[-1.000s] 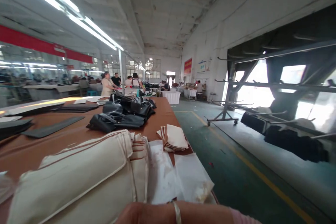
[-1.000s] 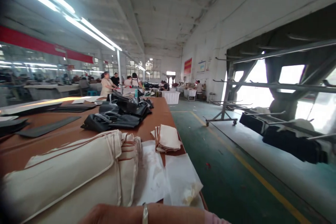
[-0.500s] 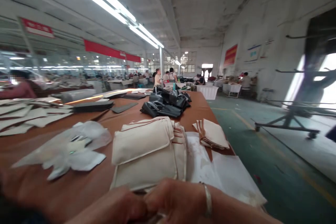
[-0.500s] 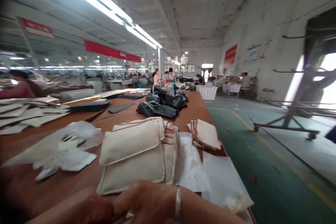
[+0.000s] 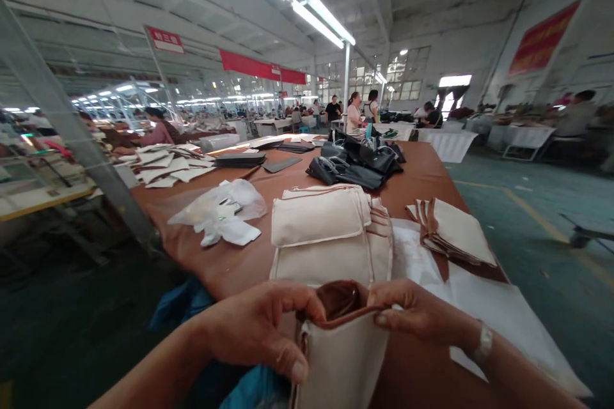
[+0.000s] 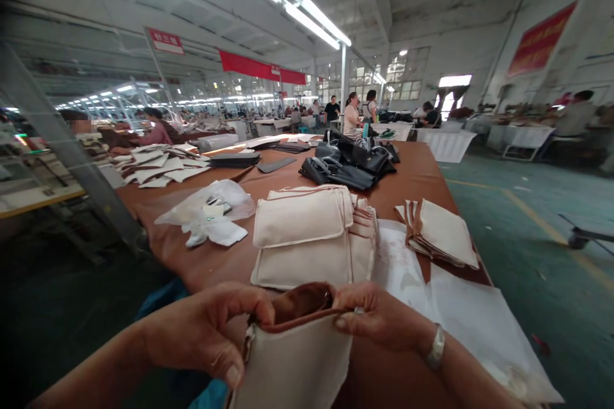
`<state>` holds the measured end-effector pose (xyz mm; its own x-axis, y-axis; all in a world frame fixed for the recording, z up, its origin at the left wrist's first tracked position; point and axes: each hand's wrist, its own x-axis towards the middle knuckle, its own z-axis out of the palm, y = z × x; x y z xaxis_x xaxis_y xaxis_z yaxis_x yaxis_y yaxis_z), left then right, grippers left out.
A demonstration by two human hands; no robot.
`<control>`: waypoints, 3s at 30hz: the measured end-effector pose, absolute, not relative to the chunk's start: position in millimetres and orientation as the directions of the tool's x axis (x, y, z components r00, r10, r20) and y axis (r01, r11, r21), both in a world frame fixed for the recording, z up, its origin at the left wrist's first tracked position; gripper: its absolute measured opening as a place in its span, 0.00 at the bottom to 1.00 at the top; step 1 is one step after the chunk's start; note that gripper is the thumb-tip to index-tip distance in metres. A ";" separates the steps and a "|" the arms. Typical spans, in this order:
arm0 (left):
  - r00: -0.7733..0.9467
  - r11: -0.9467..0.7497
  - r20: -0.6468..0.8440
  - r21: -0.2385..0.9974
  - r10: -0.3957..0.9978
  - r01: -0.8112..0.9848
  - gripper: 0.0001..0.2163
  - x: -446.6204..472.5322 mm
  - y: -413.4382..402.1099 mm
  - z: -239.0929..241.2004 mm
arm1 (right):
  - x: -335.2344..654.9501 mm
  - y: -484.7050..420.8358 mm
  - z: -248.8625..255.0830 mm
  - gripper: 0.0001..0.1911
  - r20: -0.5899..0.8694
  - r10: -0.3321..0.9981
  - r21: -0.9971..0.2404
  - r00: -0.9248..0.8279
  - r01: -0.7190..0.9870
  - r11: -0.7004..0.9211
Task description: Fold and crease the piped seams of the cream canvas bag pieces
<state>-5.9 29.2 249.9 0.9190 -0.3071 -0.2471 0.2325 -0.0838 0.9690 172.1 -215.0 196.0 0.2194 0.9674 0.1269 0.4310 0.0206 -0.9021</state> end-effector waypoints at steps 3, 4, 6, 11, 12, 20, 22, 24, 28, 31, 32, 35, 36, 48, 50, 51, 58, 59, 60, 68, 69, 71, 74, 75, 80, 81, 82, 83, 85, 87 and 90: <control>0.931 -0.231 -0.262 0.951 -0.254 0.204 0.20 0.7 10.7 268.0 | 151.6 -211.6 222.4 0.17 0.183 0.961 -0.898 0.207 0.434 0.078; 0.935 -0.249 -0.261 0.948 -0.239 0.201 0.20 2.6 4.2 270.4 | 142.5 -209.9 229.1 0.18 0.199 0.959 -0.919 0.204 0.379 0.110; 0.936 -0.243 -0.274 0.945 -0.222 0.219 0.21 5.2 -6.9 270.0 | 124.7 -206.3 235.4 0.16 0.212 0.955 -0.934 0.208 0.331 0.135; 0.941 -0.135 -0.245 0.966 -0.234 0.219 0.21 6.6 -15.8 251.0 | 105.8 -206.0 219.1 0.08 0.298 0.897 -0.834 0.325 0.546 0.079; 0.945 -0.085 -0.220 0.975 -0.242 0.205 0.20 6.6 -14.8 245.8 | 106.3 -207.3 215.2 0.09 0.306 0.892 -0.833 0.332 0.548 0.082; 0.949 -0.012 -0.215 0.976 -0.229 0.219 0.17 6.1 -11.5 229.8 | 109.4 -212.8 216.0 0.12 0.288 0.892 -0.832 0.348 0.553 0.053; 0.949 -0.062 -0.224 0.974 -0.221 0.216 0.17 5.5 -14.3 232.6 | 107.4 -213.1 217.1 0.13 0.284 0.896 -0.797 0.340 0.604 0.023; 0.948 -0.109 -0.231 0.971 -0.219 0.212 0.13 4.7 -17.2 234.1 | 104.6 -213.5 217.0 0.13 0.296 0.897 -0.726 0.328 0.687 -0.012; 0.942 -0.164 -0.282 0.953 -0.183 0.253 0.07 2.6 -21.0 231.7 | 96.2 -212.4 216.5 0.10 0.374 0.883 -0.485 0.283 0.871 -0.074; 0.950 -0.132 -0.274 0.958 -0.153 0.255 0.06 -0.2 -22.7 228.4 | 91.7 -209.1 215.6 0.10 0.349 0.894 -0.470 0.280 0.878 -0.092; 0.953 -0.117 -0.266 0.961 -0.147 0.250 0.06 -1.3 -23.4 227.5 | 91.4 -207.8 214.5 0.10 0.332 0.893 -0.514 0.303 0.852 -0.098; 0.961 -0.108 -0.242 0.967 -0.134 0.229 0.05 -4.5 -25.8 225.2 | 93.4 -205.9 209.0 0.09 0.222 0.878 -0.704 0.424 0.692 -0.156; 0.964 -0.110 -0.234 0.969 -0.129 0.221 0.05 -5.3 -26.5 224.4 | 94.5 -206.4 207.1 0.10 0.181 0.875 -0.752 0.449 0.636 -0.171; 0.975 -0.161 -0.210 0.967 -0.074 0.196 0.07 -4.2 -31.9 220.2 | 90.4 -208.9 211.7 0.08 0.573 0.790 -0.411 0.218 0.910 0.047; 0.982 -0.228 -0.185 0.958 -0.037 0.172 0.05 -4.8 -34.6 219.2 | 87.6 -207.7 215.6 0.09 0.539 0.808 -0.392 0.237 0.920 -0.008; 0.985 -0.260 -0.172 0.952 -0.018 0.161 0.03 -5.3 -36.1 218.8 | 86.8 -207.8 217.4 0.09 0.503 0.822 -0.425 0.268 0.905 -0.035; 0.989 -0.309 -0.140 0.940 0.040 0.145 0.02 -9.1 -43.4 220.7 | 100.6 -206.4 214.7 0.06 0.167 0.890 -0.919 0.425 0.393 -0.015; 0.989 -0.303 -0.141 0.942 0.033 0.145 0.03 -9.2 -43.5 220.8 | 103.1 -205.7 212.7 0.06 0.130 0.897 -0.941 0.422 0.337 -0.022; 0.989 -0.294 -0.143 0.945 0.023 0.143 0.03 -9.0 -43.2 220.6 | 104.8 -205.2 210.9 0.05 0.105 0.902 -0.954 0.419 0.298 -0.028; 0.990 -0.259 -0.143 0.955 0.012 0.141 0.02 -4.3 -37.1 216.0 | 100.0 -213.8 215.5 0.06 0.186 0.880 -0.889 0.438 0.456 -0.039; 0.990 -0.266 -0.139 0.954 0.014 0.138 0.01 -4.1 -37.5 216.5 | 98.7 -214.5 217.5 0.07 0.194 0.880 -0.870 0.433 0.491 -0.050; 0.990 -0.282 -0.137 0.950 0.015 0.136 0.02 -4.2 -39.0 218.1 | 96.7 -214.3 220.6 0.06 0.206 0.881 -0.838 0.426 0.542 -0.067; 0.989 -0.293 -0.149 0.945 0.003 0.143 0.04 -4.5 -41.5 220.0 | 96.7 -210.7 222.2 0.09 0.194 0.894 -0.842 0.403 0.536 -0.059; 0.989 -0.283 -0.151 0.949 -0.009 0.142 0.05 -4.5 -41.9 220.2 | 97.7 -209.2 222.0 0.09 0.181 0.898 -0.856 0.401 0.514 -0.057; 0.991 -0.249 -0.128 0.961 -0.029 0.117 0.06 -3.8 -40.2 217.8 | 105.1 -204.7 217.7 0.07 0.078 0.911 -0.906 0.405 0.411 -0.105; 0.992 -0.250 -0.128 0.961 -0.021 0.118 0.06 -3.6 -39.3 216.5 | 105.8 -204.6 216.7 0.06 0.082 0.909 -0.901 0.409 0.420 -0.108; 0.992 -0.245 -0.127 0.962 -0.011 0.120 0.07 -3.4 -38.3 214.9 | 106.0 -204.9 215.9 0.06 0.108 0.905 -0.894 0.411 0.439 -0.092; 0.992 -0.231 -0.125 0.965 -0.003 0.121 0.07 -3.3 -37.2 212.9 | 105.7 -205.3 215.1 0.05 0.165 0.894 -0.882 0.417 0.467 -0.055; 0.992 -0.193 -0.128 0.973 0.009 0.127 0.08 -2.9 -35.3 208.2 | 104.0 -206.6 213.9 0.05 0.315 0.858 -0.838 0.406 0.543 0.051; 0.991 -0.158 -0.133 0.978 0.015 0.133 0.08 -2.7 -33.8 203.2 | 101.2 -208.0 212.2 0.06 0.437 0.822 -0.759 0.365 0.640 0.120; 0.992 -0.107 -0.122 0.987 0.023 0.124 0.09 -3.2 -32.2 196.6 | 96.9 -208.3 207.6 0.09 0.499 0.812 -0.611 0.303 0.787 0.082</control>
